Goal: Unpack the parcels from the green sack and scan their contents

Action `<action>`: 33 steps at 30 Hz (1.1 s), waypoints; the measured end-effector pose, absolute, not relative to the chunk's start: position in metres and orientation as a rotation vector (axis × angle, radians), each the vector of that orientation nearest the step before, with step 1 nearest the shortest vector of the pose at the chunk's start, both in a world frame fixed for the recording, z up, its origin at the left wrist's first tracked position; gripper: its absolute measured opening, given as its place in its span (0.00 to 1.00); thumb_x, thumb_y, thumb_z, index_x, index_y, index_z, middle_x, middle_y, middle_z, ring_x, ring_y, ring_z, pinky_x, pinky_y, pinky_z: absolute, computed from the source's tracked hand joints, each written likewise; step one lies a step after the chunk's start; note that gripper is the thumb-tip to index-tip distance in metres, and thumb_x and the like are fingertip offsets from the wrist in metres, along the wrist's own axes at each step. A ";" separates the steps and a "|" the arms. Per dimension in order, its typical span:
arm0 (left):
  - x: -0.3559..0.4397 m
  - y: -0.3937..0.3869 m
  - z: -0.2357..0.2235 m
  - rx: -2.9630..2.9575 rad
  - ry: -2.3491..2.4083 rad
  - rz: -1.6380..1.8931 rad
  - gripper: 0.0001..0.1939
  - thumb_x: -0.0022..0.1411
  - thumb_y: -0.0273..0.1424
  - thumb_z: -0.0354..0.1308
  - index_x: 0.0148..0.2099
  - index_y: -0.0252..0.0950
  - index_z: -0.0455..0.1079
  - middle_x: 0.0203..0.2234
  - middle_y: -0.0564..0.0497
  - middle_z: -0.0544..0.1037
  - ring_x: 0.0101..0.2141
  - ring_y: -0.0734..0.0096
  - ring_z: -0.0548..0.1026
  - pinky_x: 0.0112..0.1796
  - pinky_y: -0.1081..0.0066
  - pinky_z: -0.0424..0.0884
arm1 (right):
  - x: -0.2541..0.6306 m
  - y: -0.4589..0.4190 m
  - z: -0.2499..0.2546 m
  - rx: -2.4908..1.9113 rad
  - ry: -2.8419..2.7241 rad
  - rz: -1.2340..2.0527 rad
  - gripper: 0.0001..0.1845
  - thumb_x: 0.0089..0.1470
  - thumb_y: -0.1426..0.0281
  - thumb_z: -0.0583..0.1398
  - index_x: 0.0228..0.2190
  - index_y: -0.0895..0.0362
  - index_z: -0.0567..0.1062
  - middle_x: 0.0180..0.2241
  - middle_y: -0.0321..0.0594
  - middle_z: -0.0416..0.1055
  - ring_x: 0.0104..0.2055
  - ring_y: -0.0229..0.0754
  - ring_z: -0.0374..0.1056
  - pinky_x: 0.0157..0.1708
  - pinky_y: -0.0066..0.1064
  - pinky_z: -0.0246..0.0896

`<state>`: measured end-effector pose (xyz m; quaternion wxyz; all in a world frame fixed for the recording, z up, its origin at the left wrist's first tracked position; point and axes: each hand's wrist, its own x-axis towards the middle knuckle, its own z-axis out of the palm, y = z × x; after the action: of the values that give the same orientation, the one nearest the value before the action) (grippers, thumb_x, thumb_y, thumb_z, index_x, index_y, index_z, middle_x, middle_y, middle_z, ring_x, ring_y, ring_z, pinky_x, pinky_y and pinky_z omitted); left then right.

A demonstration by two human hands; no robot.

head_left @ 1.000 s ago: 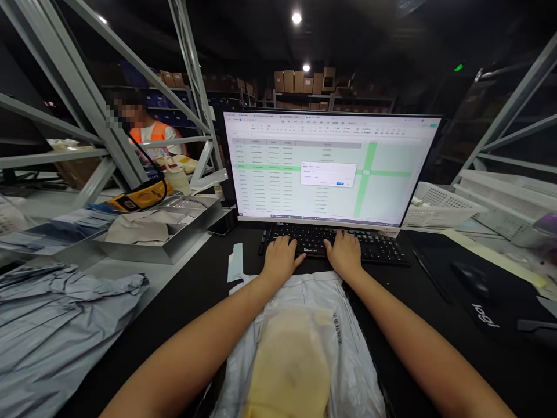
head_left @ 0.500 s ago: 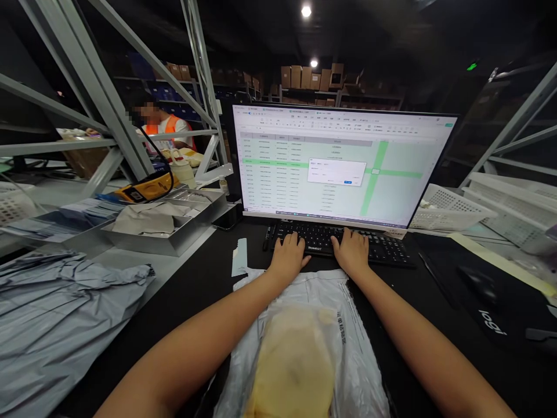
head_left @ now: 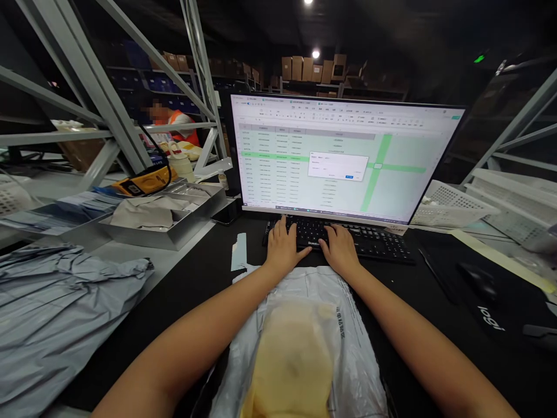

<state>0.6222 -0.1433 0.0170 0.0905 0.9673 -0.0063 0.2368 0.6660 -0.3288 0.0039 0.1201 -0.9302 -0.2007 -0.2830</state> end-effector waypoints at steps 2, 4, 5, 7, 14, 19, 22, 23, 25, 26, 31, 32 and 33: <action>0.624 -0.142 0.014 2.859 0.045 0.709 0.40 0.60 0.52 0.63 0.64 0.31 0.63 0.69 0.28 0.52 0.67 0.37 0.56 0.64 0.47 0.56 | 0.667 -0.329 0.002 -2.707 -0.620 -0.813 0.24 0.66 0.63 0.54 0.57 0.64 0.71 0.57 0.57 0.66 0.60 0.57 0.60 0.63 0.48 0.53; 0.625 -0.141 0.013 2.857 0.061 0.705 0.37 0.60 0.53 0.63 0.61 0.32 0.66 0.68 0.28 0.54 0.66 0.37 0.57 0.64 0.46 0.56 | 0.668 -0.329 0.002 -2.697 -0.646 -0.802 0.24 0.66 0.63 0.54 0.57 0.64 0.71 0.56 0.57 0.66 0.60 0.57 0.60 0.63 0.49 0.53; 0.626 -0.141 0.013 2.860 0.057 0.703 0.36 0.60 0.53 0.63 0.59 0.32 0.67 0.68 0.28 0.55 0.66 0.37 0.57 0.64 0.46 0.56 | 0.668 -0.329 0.001 -2.692 -0.655 -0.796 0.24 0.66 0.63 0.54 0.57 0.65 0.71 0.56 0.57 0.66 0.60 0.57 0.60 0.63 0.49 0.53; 0.626 -0.140 0.013 2.867 0.039 0.694 0.34 0.60 0.53 0.63 0.57 0.31 0.69 0.67 0.27 0.55 0.66 0.36 0.58 0.64 0.46 0.56 | 0.668 -0.329 0.002 -2.683 -0.663 -0.785 0.24 0.66 0.63 0.54 0.57 0.65 0.71 0.56 0.57 0.66 0.60 0.57 0.60 0.64 0.49 0.53; 0.626 -0.140 0.017 2.869 -0.112 0.677 0.32 0.60 0.48 0.65 0.60 0.33 0.69 0.70 0.28 0.50 0.67 0.38 0.55 0.67 0.46 0.51 | 0.666 -0.328 0.005 -2.698 -0.646 -0.735 0.24 0.66 0.64 0.55 0.57 0.65 0.72 0.57 0.57 0.66 0.60 0.58 0.60 0.64 0.48 0.54; 0.625 -0.140 0.019 2.846 -0.136 0.644 0.28 0.60 0.45 0.66 0.56 0.34 0.72 0.69 0.31 0.54 0.67 0.37 0.56 0.66 0.45 0.54 | 0.665 -0.327 0.007 -2.724 -0.636 -0.681 0.23 0.67 0.64 0.54 0.57 0.64 0.72 0.57 0.56 0.65 0.59 0.57 0.61 0.62 0.47 0.56; 0.624 -0.141 0.019 2.836 -0.178 0.676 0.27 0.61 0.42 0.66 0.57 0.32 0.71 0.68 0.28 0.56 0.66 0.39 0.59 0.66 0.46 0.55 | 0.664 -0.327 0.007 -2.719 -0.640 -0.671 0.23 0.67 0.63 0.53 0.57 0.63 0.71 0.58 0.55 0.65 0.59 0.56 0.61 0.61 0.46 0.57; 0.624 -0.141 0.019 2.837 -0.191 0.679 0.26 0.62 0.41 0.66 0.57 0.31 0.71 0.67 0.28 0.57 0.65 0.39 0.60 0.65 0.46 0.56 | 0.664 -0.327 0.007 -2.715 -0.648 -0.669 0.23 0.67 0.63 0.53 0.57 0.63 0.71 0.57 0.55 0.66 0.59 0.56 0.61 0.61 0.46 0.57; 0.624 -0.141 0.018 2.849 -0.199 0.678 0.25 0.63 0.41 0.65 0.56 0.32 0.71 0.66 0.29 0.59 0.64 0.41 0.62 0.63 0.46 0.60 | 0.665 -0.327 0.007 -2.707 -0.669 -0.662 0.24 0.67 0.63 0.53 0.57 0.63 0.70 0.57 0.55 0.66 0.60 0.55 0.61 0.62 0.46 0.56; 0.624 -0.141 0.017 2.859 -0.199 0.678 0.24 0.63 0.41 0.65 0.56 0.33 0.71 0.66 0.29 0.60 0.63 0.41 0.63 0.63 0.46 0.61 | 0.665 -0.327 0.007 -2.705 -0.680 -0.658 0.24 0.67 0.63 0.54 0.57 0.64 0.70 0.57 0.54 0.66 0.60 0.55 0.61 0.62 0.46 0.56; 0.626 -0.140 0.014 2.904 -0.215 0.668 0.26 0.65 0.43 0.62 0.58 0.31 0.69 0.62 0.30 0.65 0.61 0.43 0.66 0.61 0.50 0.62 | 0.665 -0.328 0.008 -2.717 -0.687 -0.642 0.23 0.67 0.63 0.54 0.56 0.63 0.71 0.57 0.54 0.67 0.59 0.54 0.62 0.63 0.46 0.55; 0.626 -0.139 0.014 2.908 -0.225 0.669 0.26 0.65 0.43 0.62 0.58 0.31 0.69 0.61 0.30 0.66 0.60 0.44 0.66 0.61 0.50 0.62 | 0.665 -0.328 0.009 -2.719 -0.680 -0.641 0.22 0.67 0.63 0.54 0.56 0.63 0.71 0.57 0.53 0.67 0.59 0.54 0.62 0.63 0.46 0.55; 0.627 -0.139 0.013 2.913 -0.234 0.671 0.26 0.65 0.43 0.62 0.58 0.31 0.69 0.61 0.31 0.67 0.60 0.45 0.67 0.61 0.50 0.62 | 0.665 -0.328 0.009 -2.720 -0.672 -0.640 0.22 0.67 0.63 0.54 0.56 0.62 0.72 0.57 0.53 0.67 0.59 0.54 0.62 0.63 0.46 0.55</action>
<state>0.6267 -0.1392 0.0133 0.0715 0.9690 -0.0777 0.2234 0.6650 -0.3276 0.0089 0.1332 -0.9380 -0.2318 -0.2208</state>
